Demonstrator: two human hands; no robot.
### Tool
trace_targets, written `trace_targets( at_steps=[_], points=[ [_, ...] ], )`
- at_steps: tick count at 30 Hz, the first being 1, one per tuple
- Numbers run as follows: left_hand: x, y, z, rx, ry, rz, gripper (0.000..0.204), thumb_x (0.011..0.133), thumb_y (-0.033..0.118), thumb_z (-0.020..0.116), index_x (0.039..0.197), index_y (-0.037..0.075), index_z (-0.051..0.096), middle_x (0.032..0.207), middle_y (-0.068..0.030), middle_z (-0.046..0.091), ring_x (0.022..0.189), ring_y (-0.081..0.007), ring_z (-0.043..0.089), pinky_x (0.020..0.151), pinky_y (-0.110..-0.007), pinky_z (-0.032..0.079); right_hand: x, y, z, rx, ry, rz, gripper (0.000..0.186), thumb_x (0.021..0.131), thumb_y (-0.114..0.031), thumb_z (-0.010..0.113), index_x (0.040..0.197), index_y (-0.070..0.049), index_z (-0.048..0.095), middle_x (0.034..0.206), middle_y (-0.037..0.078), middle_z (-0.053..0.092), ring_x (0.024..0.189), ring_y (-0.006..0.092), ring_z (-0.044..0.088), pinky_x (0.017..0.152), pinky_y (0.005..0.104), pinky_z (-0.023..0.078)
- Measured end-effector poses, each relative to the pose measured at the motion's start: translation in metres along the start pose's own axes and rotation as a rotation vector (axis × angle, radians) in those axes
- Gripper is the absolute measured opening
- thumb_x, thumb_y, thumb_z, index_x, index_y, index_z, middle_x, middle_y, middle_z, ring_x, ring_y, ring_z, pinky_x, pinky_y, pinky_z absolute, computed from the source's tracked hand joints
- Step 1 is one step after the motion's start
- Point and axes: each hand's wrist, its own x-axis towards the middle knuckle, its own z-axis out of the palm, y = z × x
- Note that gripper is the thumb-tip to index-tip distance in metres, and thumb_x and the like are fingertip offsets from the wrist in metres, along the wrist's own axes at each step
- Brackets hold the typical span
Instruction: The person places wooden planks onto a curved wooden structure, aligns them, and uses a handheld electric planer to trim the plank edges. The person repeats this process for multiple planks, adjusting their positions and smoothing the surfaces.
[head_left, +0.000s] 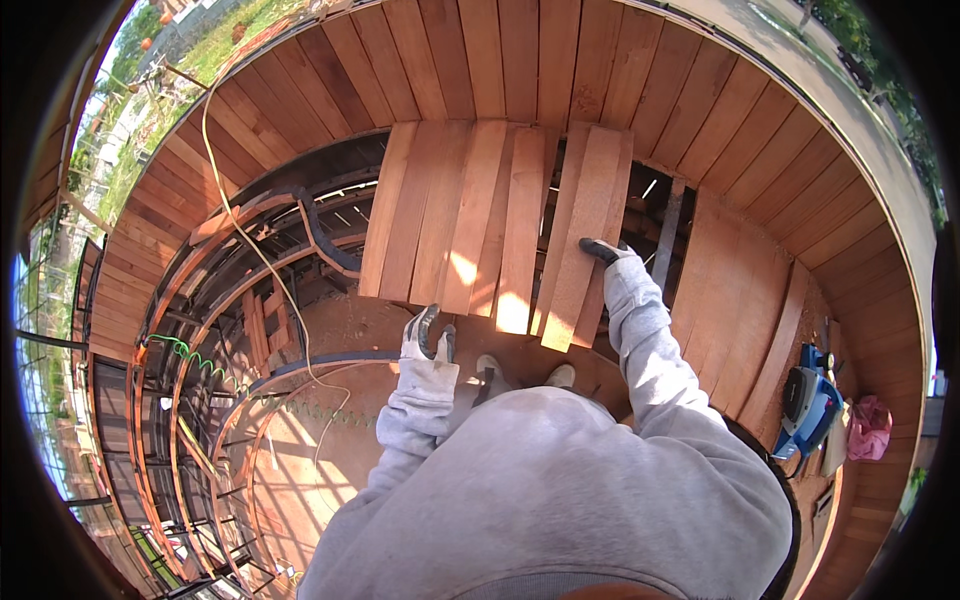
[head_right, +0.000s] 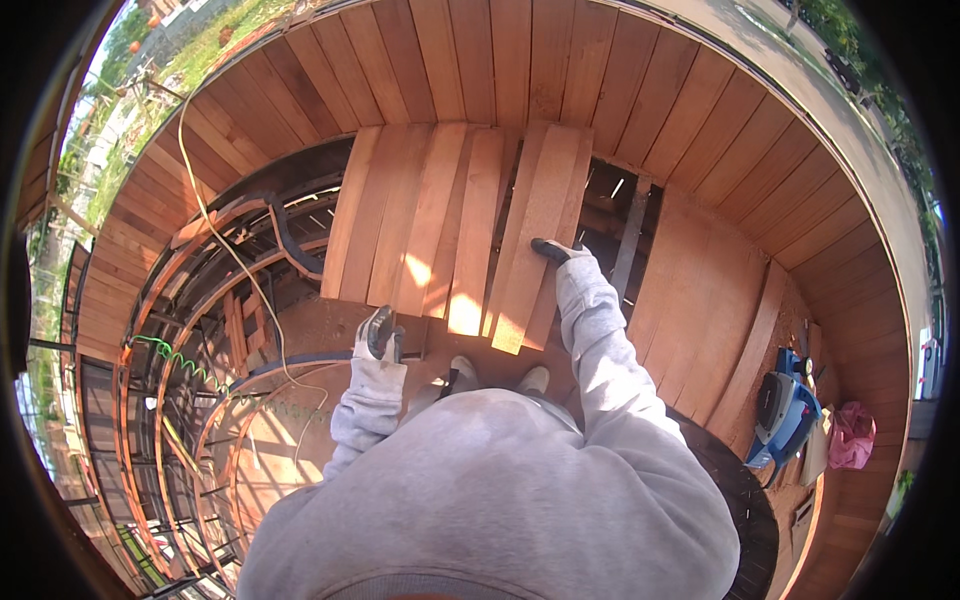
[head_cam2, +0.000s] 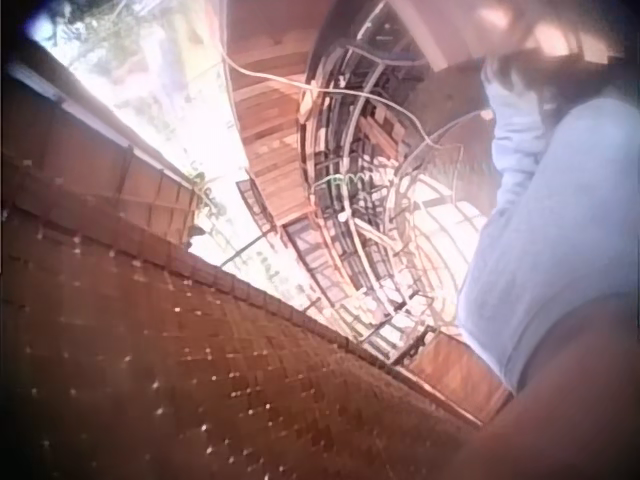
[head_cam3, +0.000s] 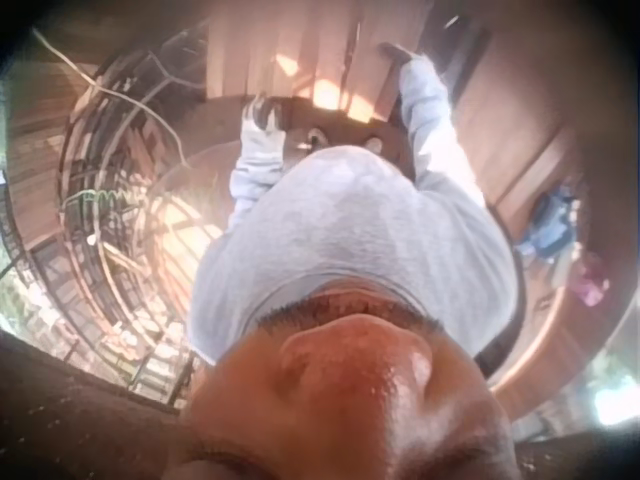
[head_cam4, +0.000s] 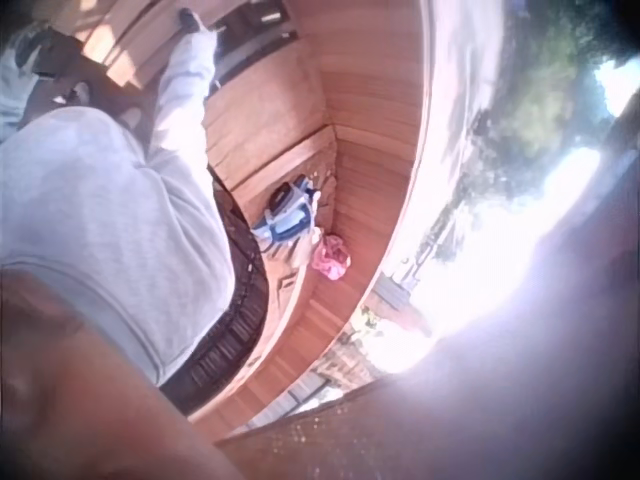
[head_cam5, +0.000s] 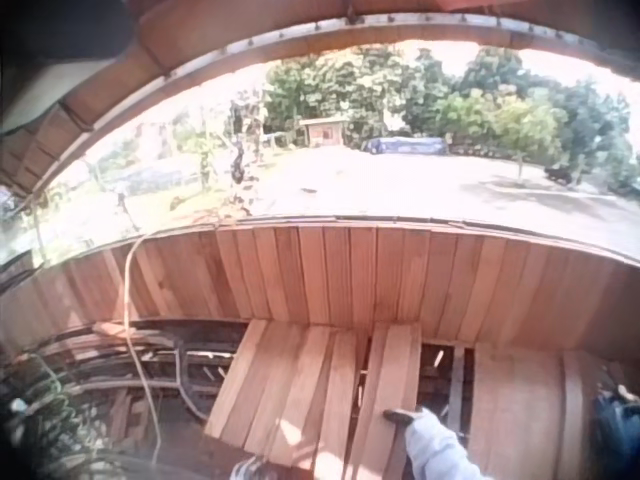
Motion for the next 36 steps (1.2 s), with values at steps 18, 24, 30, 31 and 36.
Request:
trace_targets(
  at_steps=[18, 24, 30, 31, 36],
  points=[
    [0.168, -0.018, -0.027, 0.440, -0.374, 0.163, 0.078, 0.095, 0.048, 0.061, 0.155, 0.009, 0.031, 0.153, -0.0260, 0.038, 0.144, -0.0416, 0.032, 0.121, -0.049, 0.022, -0.009, 0.010, 0.131, -0.780, 0.375, -0.338, 0.084, 0.079, -0.048, 0.082, 0.141, -0.003, 0.049, 0.131, 0.021, 0.060, 0.122, 0.0331, 0.058, 0.100, 0.0405, 0.049],
    [0.166, -0.029, -0.014, 0.686, -0.503, 0.190, 0.100, 0.088, 0.062, 0.062, 0.160, 0.011, 0.015, 0.159, -0.0344, 0.021, 0.151, -0.0449, 0.015, 0.124, -0.051, 0.004, -0.023, 0.003, 0.141, -0.115, 0.016, 0.153, 0.054, 0.076, -0.032, 0.087, 0.118, -0.005, 0.067, 0.093, 0.012, 0.072, 0.072, 0.0282, 0.069, 0.069, 0.0432, 0.058],
    [0.178, -0.025, -0.036, 0.494, -0.550, 0.195, 0.088, 0.089, 0.043, 0.069, 0.158, 0.012, 0.025, 0.158, -0.0289, 0.028, 0.150, -0.0407, 0.023, 0.125, -0.049, 0.010, -0.042, -0.013, 0.152, -0.221, 0.059, -0.296, 0.049, 0.075, -0.023, 0.088, 0.115, -0.003, 0.069, 0.099, 0.010, 0.073, 0.081, 0.0220, 0.070, 0.075, 0.0344, 0.057],
    [0.177, -0.034, -0.038, 0.422, -0.507, 0.216, 0.084, 0.089, 0.040, 0.069, 0.156, 0.011, 0.028, 0.156, -0.0280, 0.032, 0.148, -0.0404, 0.026, 0.124, -0.048, 0.013, -0.049, -0.025, 0.158, -0.197, 0.052, -0.270, 0.049, 0.075, -0.023, 0.088, 0.114, -0.001, 0.068, 0.100, 0.010, 0.073, 0.085, 0.0201, 0.070, 0.077, 0.0331, 0.056],
    [0.187, -0.059, -0.031, 0.017, -0.359, 0.154, 0.061, 0.097, 0.031, 0.064, 0.148, 0.006, 0.043, 0.144, -0.0260, 0.048, 0.137, -0.0420, 0.041, 0.118, -0.048, 0.028, -0.052, -0.045, 0.204, -0.339, -0.063, -0.288, 0.075, 0.077, -0.051, 0.080, 0.131, -0.003, 0.059, 0.109, 0.015, 0.072, 0.102, 0.0282, 0.070, 0.090, 0.0375, 0.055]
  ],
)
